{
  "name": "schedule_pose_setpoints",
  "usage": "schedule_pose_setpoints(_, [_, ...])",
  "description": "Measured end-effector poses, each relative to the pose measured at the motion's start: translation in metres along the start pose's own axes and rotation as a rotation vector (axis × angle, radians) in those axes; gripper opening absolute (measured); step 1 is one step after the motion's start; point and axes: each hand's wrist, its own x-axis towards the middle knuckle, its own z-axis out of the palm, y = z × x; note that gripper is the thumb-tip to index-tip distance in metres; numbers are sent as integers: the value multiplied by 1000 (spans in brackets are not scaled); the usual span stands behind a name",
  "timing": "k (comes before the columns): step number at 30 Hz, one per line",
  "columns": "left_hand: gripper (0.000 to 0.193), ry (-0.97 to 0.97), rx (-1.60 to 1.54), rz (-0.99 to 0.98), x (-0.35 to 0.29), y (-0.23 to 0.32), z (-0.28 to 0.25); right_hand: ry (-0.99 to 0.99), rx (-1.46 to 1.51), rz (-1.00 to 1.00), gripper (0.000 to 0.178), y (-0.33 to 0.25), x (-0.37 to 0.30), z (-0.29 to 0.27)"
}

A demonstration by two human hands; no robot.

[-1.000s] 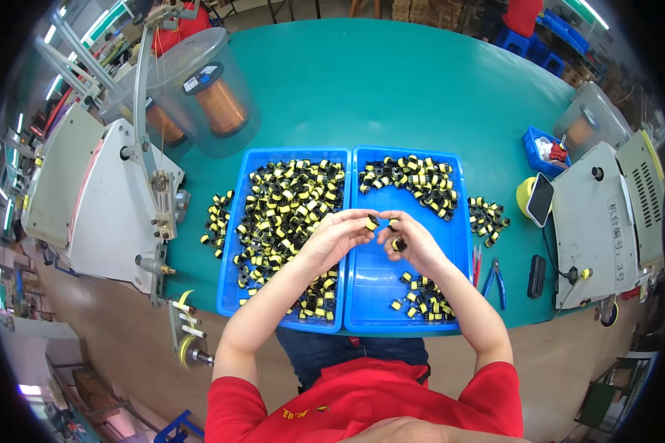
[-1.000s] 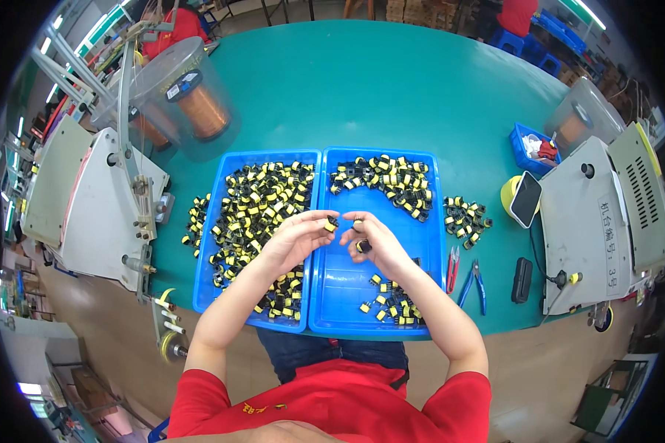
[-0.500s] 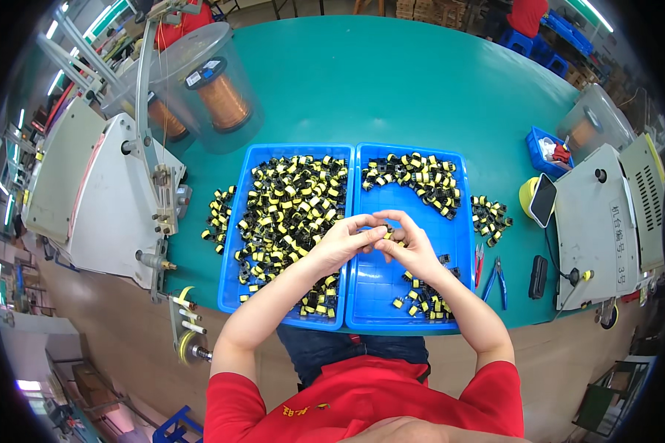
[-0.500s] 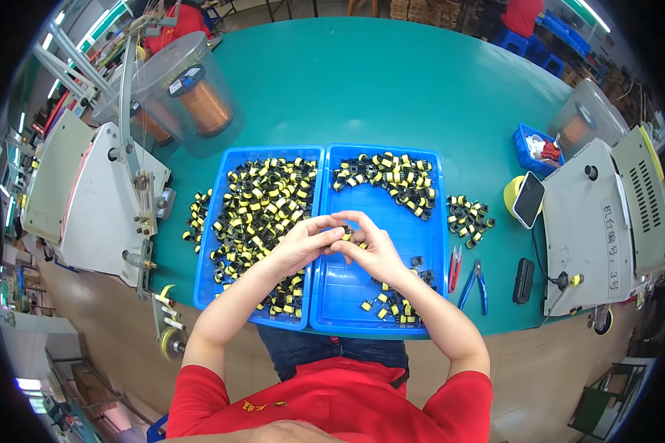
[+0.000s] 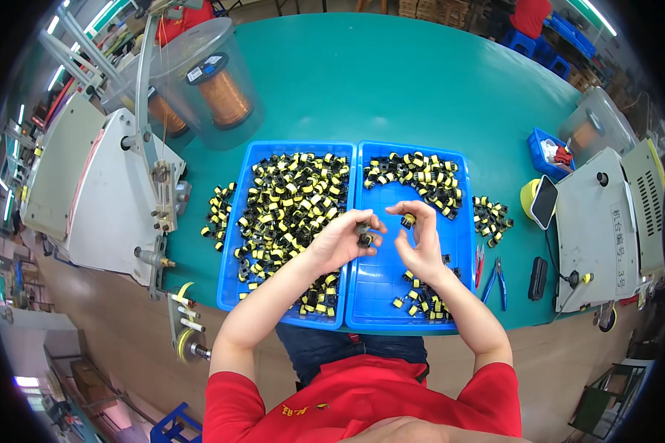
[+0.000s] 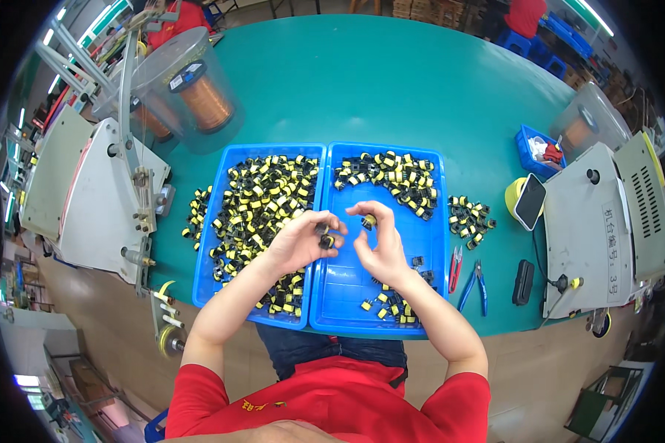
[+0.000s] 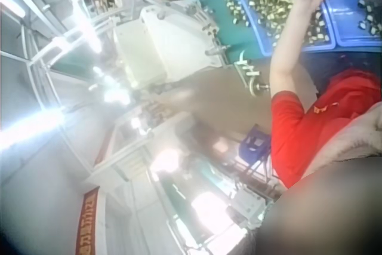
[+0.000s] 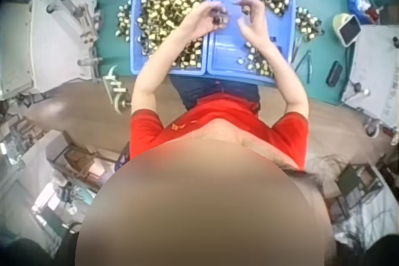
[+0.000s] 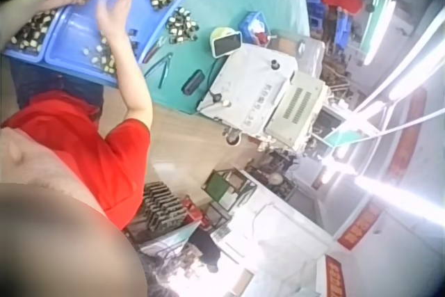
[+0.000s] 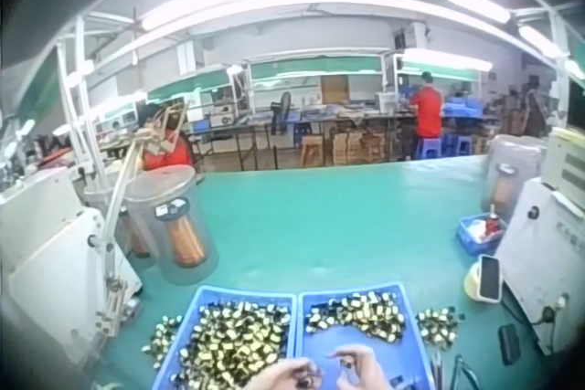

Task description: The person sorts small electronic components by hand, placing them into plastic trays.

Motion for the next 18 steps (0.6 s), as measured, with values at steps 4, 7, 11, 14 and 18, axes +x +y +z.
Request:
schedule_pose_setpoints(4, [27,93,248,27,2,-7,7,-76,36,-157,54,-4,2,5])
schedule_pose_setpoints(7, [28,87,353,54,3,-11,8,-151,114,-12,52,-11,-4,6])
schedule_pose_setpoints(11, [26,7,227,35,2,-10,0,-206,-91,-37,38,-19,6,-1])
schedule_pose_setpoints(14, [24,-30,193,-2,3,-11,-2,-189,-178,-87,33,-18,9,-2])
schedule_pose_setpoints(18, [26,-12,235,4,3,-10,3,-174,-153,-47,31,-15,7,-4])
